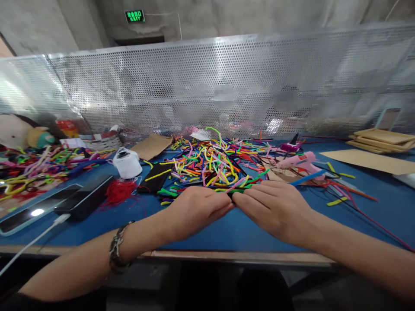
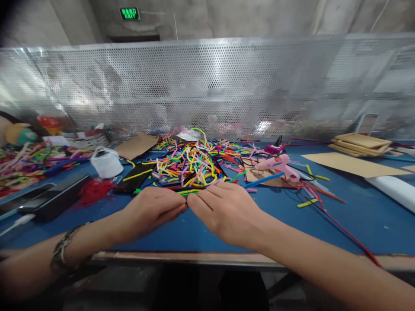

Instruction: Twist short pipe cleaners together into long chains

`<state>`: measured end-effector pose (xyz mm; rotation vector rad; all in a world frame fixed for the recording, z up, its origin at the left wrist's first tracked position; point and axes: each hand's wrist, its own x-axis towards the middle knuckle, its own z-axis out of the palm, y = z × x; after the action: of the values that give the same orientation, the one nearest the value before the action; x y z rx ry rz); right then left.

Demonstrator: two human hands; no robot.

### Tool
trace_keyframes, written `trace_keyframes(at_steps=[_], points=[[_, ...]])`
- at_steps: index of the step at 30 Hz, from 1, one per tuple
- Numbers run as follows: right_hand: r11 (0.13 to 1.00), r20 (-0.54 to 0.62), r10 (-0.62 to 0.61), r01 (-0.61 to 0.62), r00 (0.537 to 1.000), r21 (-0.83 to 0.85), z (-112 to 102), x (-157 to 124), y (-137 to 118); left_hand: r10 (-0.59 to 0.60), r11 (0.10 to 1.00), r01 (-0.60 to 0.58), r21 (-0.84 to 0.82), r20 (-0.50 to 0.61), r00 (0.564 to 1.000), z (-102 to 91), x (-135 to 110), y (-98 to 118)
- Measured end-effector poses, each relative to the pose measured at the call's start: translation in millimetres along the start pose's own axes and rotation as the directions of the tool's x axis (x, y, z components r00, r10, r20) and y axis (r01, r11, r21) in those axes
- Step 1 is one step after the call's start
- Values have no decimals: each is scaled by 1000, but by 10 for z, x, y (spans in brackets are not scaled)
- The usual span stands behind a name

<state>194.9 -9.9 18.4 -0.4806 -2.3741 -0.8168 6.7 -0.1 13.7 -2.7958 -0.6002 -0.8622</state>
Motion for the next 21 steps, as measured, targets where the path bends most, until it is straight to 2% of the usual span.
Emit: trace_keyframes(at_steps=[2,3,4,5,7,8,9,10,11,12,14,15,16,17,18,20,21], points=[[989,69,57,-66,996,133,-23,32,-6,141,960,-122,252,-61,988,-11,-13,-1],[956,142,115,-149,983,254,-39,47,-11,216,921,-184,343,-59,974,-28,-16,-1],[881,245,170,-259,954,396,-53,60,-16,293,876,-249,413,-45,955,-50,-17,-2],[752,365,209,-388,907,533,-61,70,-21,364,828,-308,469,-30,931,-77,-15,-5],[373,576,201,-605,793,703,-50,79,-30,486,737,-401,544,-14,874,-133,-3,-19],[184,634,174,-657,754,731,-34,80,-31,537,700,-435,566,-16,844,-155,6,-30],[43,663,148,-674,734,737,-15,80,-28,569,681,-455,574,-24,822,-170,17,-43],[-22,666,144,-670,732,742,4,78,-20,572,689,-462,559,-28,820,-175,30,-58],[12,649,164,-660,743,752,17,77,-6,537,733,-443,517,-39,843,-170,44,-72],[147,610,196,-638,768,756,22,73,13,459,810,-394,435,-50,887,-155,57,-85],[601,444,232,-486,866,635,4,59,55,183,976,-182,121,3,983,-109,81,-101],[813,321,191,-333,928,478,-18,47,71,37,995,-28,-93,91,995,-84,91,-104],[947,199,96,-151,975,282,-44,32,80,-71,942,133,-307,206,976,-63,97,-103],[996,107,-29,19,994,88,-74,16,81,-128,826,285,-486,331,935,-47,101,-98],[987,52,-145,148,988,-66,-103,0,74,-136,680,412,-606,448,884,-39,102,-91],[939,26,-275,274,961,-206,-151,-25,42,-93,431,564,-704,587,804,-44,98,-72],[936,34,-283,283,959,-210,-164,-31,24,-71,364,597,-715,618,783,-54,93,-62]])
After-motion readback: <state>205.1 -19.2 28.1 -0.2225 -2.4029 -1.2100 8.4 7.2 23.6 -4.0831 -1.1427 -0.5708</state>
